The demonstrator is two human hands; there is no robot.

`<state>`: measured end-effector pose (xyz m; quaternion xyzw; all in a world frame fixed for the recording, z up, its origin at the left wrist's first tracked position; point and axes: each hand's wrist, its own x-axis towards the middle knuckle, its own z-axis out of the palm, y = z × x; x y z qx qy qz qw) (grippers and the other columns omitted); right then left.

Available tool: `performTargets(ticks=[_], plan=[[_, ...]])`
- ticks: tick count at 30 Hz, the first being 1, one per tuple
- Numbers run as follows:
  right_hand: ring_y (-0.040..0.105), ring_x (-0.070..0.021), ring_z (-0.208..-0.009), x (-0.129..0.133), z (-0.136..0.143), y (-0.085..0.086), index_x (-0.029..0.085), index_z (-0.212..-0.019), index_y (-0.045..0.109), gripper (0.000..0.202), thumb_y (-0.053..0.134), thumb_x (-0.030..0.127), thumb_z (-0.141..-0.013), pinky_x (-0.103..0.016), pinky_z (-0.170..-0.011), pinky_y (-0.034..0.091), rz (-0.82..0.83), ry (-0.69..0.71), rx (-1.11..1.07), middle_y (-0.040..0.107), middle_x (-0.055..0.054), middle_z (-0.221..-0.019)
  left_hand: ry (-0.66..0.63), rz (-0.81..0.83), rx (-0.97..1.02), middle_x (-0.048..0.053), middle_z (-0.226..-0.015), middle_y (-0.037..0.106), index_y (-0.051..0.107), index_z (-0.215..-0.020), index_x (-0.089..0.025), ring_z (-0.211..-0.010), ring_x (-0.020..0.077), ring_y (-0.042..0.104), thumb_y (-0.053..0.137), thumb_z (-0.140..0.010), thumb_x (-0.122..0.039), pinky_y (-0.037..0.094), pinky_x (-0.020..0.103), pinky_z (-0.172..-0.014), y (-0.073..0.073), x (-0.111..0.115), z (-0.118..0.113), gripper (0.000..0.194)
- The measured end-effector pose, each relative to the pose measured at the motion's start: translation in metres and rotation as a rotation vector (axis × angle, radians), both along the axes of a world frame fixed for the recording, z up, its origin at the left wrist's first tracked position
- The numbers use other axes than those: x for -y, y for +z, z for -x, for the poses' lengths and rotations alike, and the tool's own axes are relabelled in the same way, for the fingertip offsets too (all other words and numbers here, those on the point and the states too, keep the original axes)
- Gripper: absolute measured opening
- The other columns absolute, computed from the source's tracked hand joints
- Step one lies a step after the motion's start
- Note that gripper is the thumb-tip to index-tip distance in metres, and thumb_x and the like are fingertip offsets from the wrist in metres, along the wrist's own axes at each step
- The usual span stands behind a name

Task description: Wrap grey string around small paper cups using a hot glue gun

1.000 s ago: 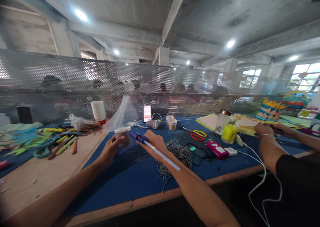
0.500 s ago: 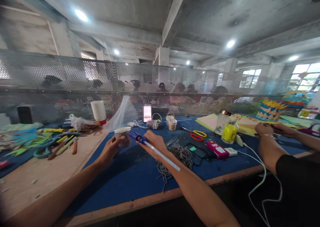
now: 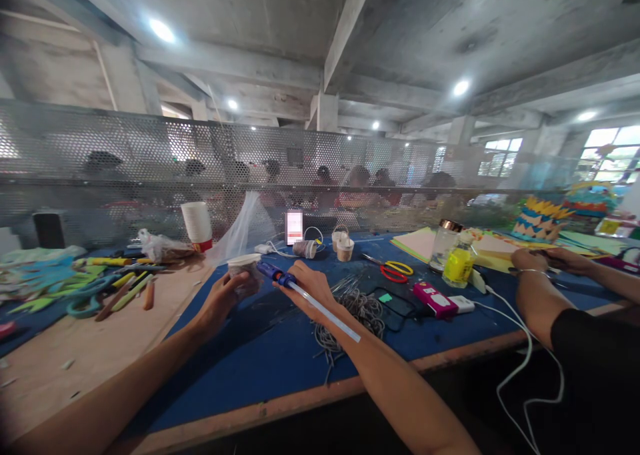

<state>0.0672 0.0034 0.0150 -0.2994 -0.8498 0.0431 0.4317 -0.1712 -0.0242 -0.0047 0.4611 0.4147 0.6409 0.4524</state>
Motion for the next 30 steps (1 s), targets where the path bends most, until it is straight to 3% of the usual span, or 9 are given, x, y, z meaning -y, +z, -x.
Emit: performTargets(ticks=[6, 30], plan=[[0.058, -0.0131, -0.071, -0.0009, -0.0001, -0.0003, 0.021, -0.085, 0.059, 0.040, 0.057, 0.057, -0.102, -0.024, -0.064, 0.042, 0.007, 0.021, -0.014, 0.060, 0.000, -0.088, -0.001, 0.018, 0.023, 0.008, -0.100, 0.077, 0.072, -0.114, -0.016, -0.089, 0.0223, 0.072, 0.086, -0.073, -0.047, 0.059, 0.037, -0.088, -0.0020, -0.0015, 0.0006, 0.053], [0.060, -0.0136, -0.073, -0.0021, -0.0002, -0.0018, 0.022, -0.085, 0.059, 0.035, 0.060, 0.053, -0.102, -0.025, -0.066, 0.045, 0.009, 0.018, -0.011, 0.061, 0.000, -0.089, -0.033, 0.014, 0.039, 0.011, -0.104, 0.078, 0.072, -0.115, -0.015, -0.093, 0.0263, 0.074, 0.084, -0.073, -0.045, 0.059, 0.042, -0.090, 0.0003, 0.0001, -0.0016, 0.054]])
